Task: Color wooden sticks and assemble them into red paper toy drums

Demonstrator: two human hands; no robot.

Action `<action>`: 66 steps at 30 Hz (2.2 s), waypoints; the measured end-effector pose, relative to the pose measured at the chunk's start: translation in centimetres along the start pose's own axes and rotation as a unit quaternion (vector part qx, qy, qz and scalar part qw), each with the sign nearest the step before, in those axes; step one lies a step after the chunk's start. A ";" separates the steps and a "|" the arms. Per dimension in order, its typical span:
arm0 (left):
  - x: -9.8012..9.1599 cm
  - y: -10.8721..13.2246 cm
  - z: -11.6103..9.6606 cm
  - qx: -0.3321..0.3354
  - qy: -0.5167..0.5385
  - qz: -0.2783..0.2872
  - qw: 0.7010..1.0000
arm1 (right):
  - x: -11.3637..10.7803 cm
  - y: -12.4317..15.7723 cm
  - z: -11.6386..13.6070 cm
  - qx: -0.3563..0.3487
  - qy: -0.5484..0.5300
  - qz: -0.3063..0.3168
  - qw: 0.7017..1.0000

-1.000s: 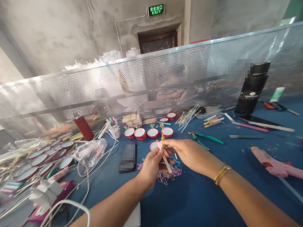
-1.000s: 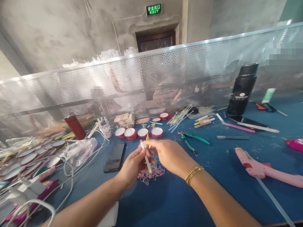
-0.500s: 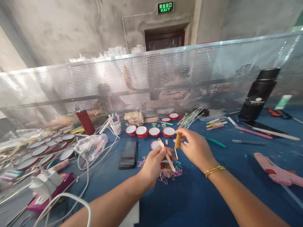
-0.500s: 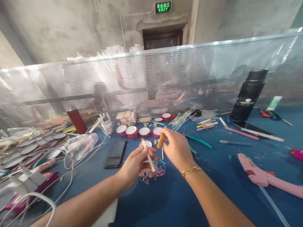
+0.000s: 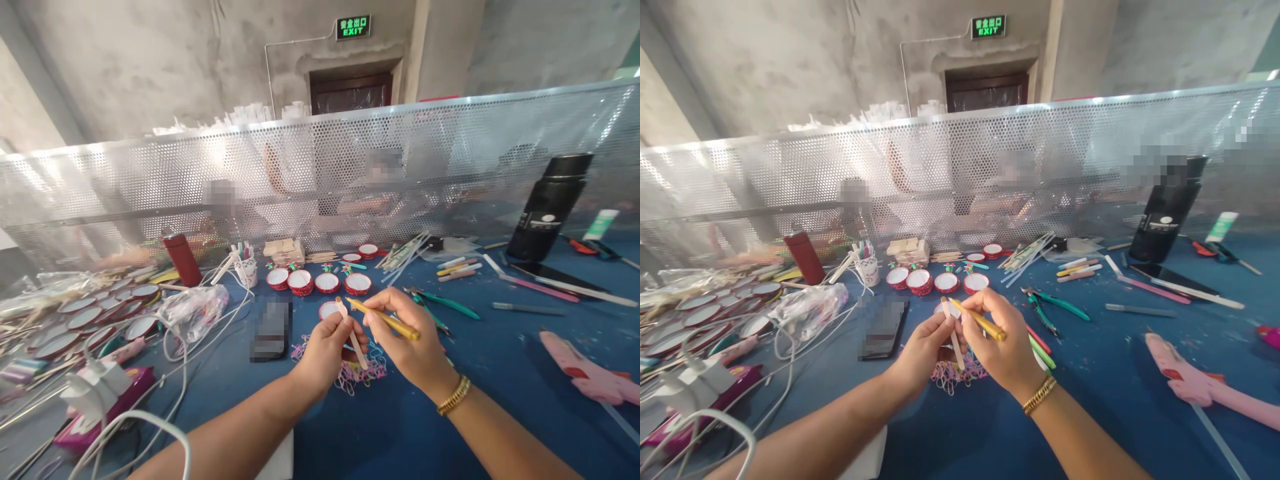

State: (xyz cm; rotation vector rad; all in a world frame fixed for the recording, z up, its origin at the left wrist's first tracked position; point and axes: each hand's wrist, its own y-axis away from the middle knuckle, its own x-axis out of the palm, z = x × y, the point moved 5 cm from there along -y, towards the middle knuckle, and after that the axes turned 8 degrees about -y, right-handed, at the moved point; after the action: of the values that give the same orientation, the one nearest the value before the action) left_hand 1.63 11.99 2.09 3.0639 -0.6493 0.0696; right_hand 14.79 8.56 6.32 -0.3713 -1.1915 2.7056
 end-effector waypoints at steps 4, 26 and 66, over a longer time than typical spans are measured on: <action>0.0 -0.1 0.0 0.006 -0.005 0.000 1.000 | 0.0 0.3 0.2 -0.032 0.055 -0.016 0.998; 0.2 0.1 -0.1 0.006 -0.009 -0.001 1.000 | 0.7 0.6 0.5 -0.078 0.100 -0.013 0.992; -0.1 0.0 0.0 0.012 -0.009 -0.012 1.000 | 0.4 0.6 0.1 -0.051 0.098 -0.027 0.994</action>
State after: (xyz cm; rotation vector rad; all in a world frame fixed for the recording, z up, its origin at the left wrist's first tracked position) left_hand 1.54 12.01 2.13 3.0988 -0.6162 0.0490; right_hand 14.36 8.18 5.83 -0.5944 -1.2666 2.5017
